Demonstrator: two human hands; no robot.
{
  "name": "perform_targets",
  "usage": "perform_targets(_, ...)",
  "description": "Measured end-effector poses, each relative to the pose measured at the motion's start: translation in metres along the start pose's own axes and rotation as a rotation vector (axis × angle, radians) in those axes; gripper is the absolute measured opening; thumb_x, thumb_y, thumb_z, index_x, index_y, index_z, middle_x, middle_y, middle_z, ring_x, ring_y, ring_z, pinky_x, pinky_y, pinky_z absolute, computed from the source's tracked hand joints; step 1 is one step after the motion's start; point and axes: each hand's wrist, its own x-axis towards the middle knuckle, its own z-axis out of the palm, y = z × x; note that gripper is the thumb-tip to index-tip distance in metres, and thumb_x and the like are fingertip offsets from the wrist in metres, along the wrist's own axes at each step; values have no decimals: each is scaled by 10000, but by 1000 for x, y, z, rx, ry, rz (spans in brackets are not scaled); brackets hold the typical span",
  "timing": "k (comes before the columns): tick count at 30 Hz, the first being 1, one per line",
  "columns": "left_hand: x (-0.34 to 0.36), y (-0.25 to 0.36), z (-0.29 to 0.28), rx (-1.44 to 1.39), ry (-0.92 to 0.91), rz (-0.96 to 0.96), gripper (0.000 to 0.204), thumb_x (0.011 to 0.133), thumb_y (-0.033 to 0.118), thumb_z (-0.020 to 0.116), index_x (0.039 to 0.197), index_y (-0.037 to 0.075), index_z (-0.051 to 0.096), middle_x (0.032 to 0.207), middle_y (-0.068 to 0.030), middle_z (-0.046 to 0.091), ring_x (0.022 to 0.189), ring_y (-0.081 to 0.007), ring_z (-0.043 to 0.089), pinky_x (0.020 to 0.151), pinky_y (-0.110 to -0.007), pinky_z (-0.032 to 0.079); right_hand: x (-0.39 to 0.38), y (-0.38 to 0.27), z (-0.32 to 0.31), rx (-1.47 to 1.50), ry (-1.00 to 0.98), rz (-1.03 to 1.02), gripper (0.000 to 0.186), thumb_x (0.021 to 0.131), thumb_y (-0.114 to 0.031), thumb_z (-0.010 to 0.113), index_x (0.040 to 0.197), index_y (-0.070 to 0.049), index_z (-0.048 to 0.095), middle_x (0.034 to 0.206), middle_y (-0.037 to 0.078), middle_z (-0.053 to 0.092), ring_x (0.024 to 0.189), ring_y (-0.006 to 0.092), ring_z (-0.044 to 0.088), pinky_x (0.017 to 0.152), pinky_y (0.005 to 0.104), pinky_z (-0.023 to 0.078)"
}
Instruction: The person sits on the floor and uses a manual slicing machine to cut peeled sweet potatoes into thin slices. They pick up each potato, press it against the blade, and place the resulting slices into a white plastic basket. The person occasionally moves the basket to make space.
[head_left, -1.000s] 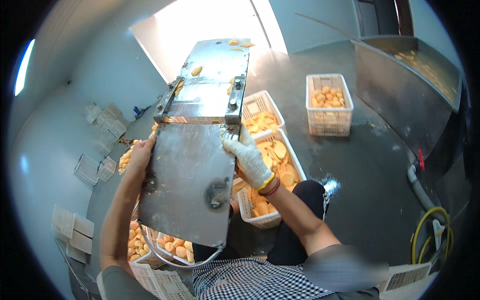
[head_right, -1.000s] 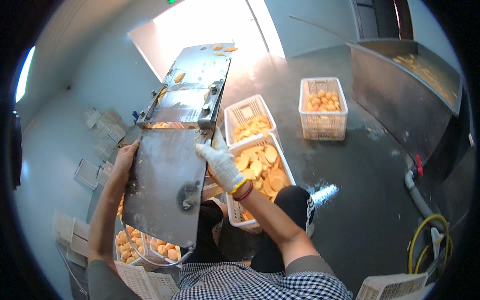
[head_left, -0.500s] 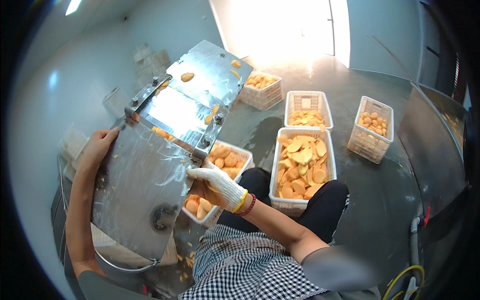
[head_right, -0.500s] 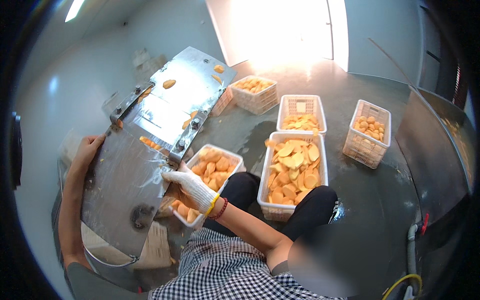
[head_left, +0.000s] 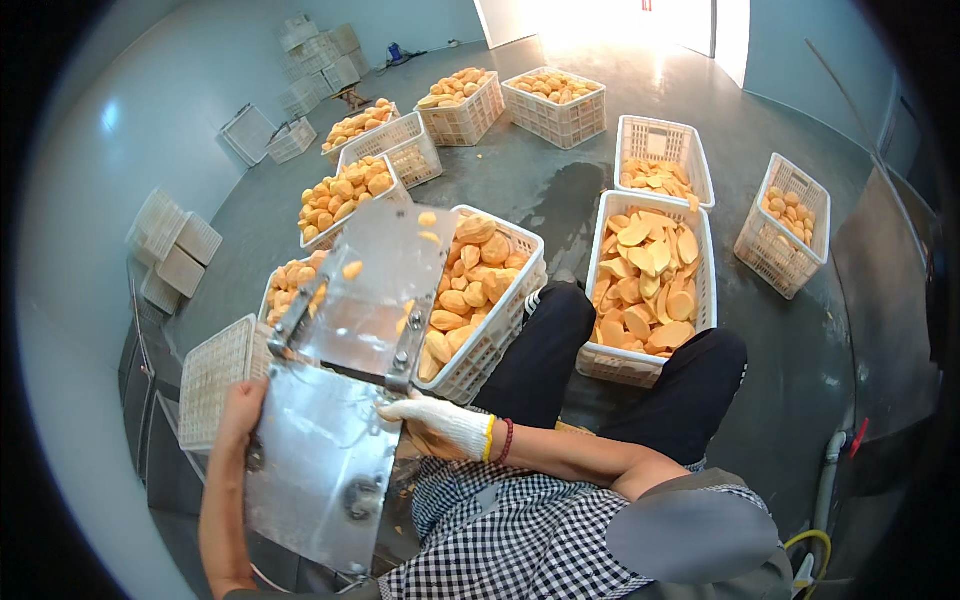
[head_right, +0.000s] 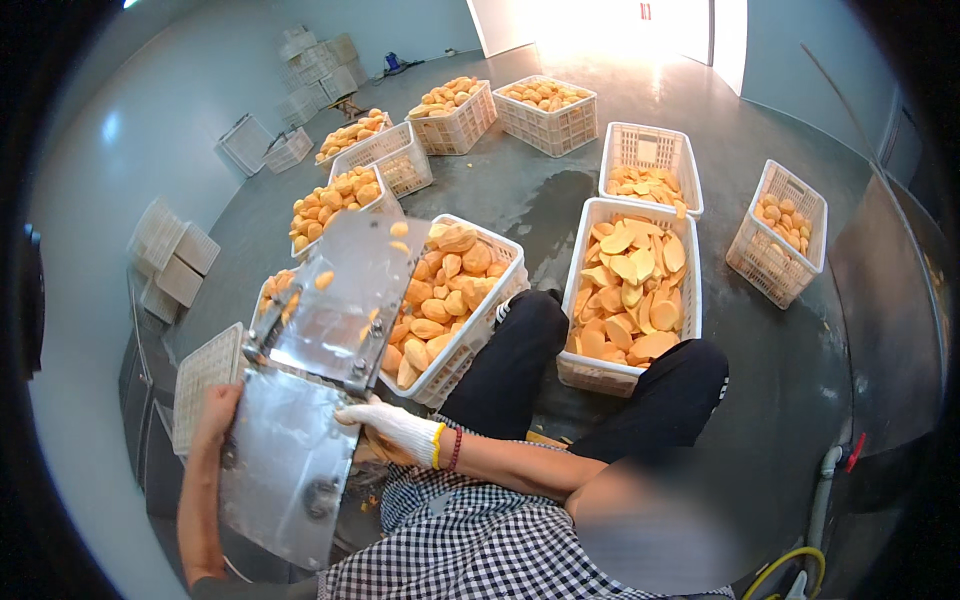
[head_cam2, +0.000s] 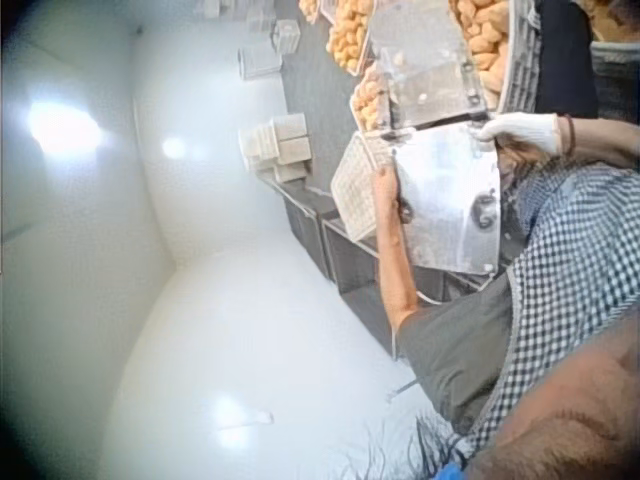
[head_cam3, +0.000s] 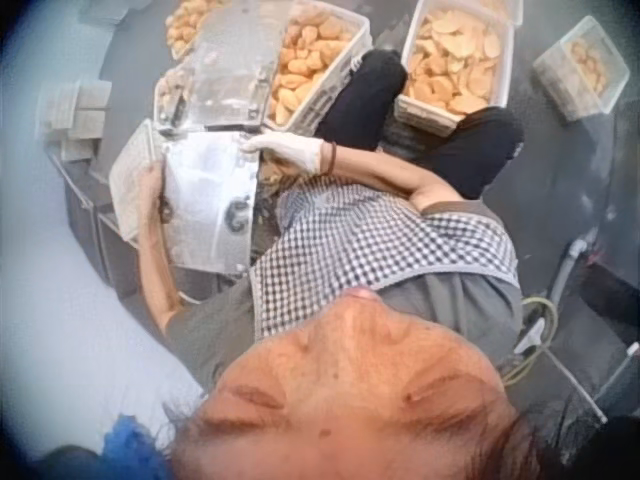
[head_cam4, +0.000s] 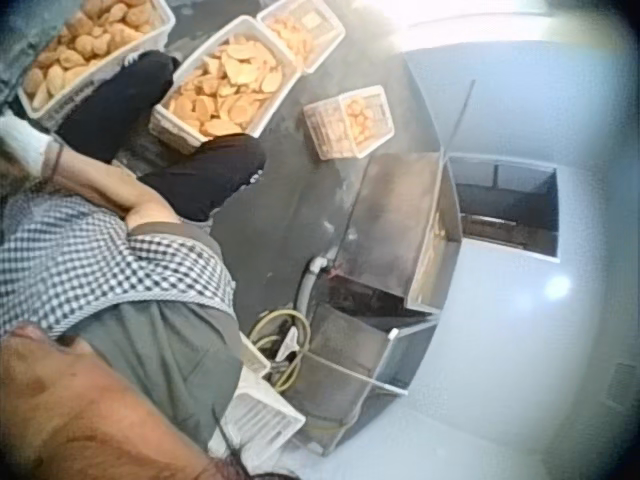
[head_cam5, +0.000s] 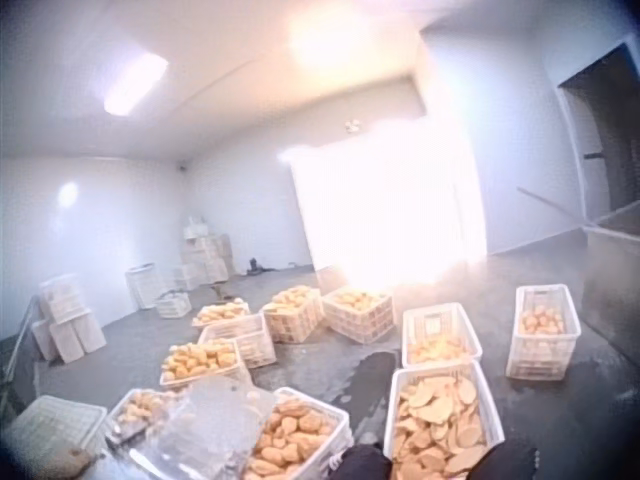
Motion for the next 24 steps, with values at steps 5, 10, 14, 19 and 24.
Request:
perform_targets(5,42,-61,56,52,-89,-27,384,927,288,604,742,-39,684,628,6,587,583,-96,493,544,-301,418,33,24,-65,206,58,264,152,891,-177,631,900,-28,601,873,87,658,859,196,658,783,320,561)
perform_targets(10,84,-97,129,-43,-198,-71,400,918,265,604,684,-60,619,598,10,525,576,-104,460,538,-330,401,57,43,-144,311,124,336,165,923,-226,572,947,-65,599,994,96,655,933,244,655,940,481,496)
perform_targets(14,99,-141,161,33,-273,-14,432,920,264,594,646,-59,507,567,4,445,565,-106,385,500,-366,328,69,36,-150,383,157,337,305,953,-293,500,1086,-28,570,1109,127,632,1041,259,618,979,487,460)
perform_targets(19,117,-173,180,15,-218,-75,470,944,267,575,596,-3,408,531,-5,341,535,-108,294,481,-362,263,84,40,-149,256,351,386,406,909,-385,553,1102,-28,552,1102,147,607,971,262,595,944,480,456)
perform_targets(24,143,-191,192,135,-191,74,483,952,267,566,593,0,382,514,-22,290,515,-115,258,471,-362,242,77,28,-137,577,-229,132,309,988,-235,493,702,-121,518,570,-39,406,472,81,402,453,251,343)
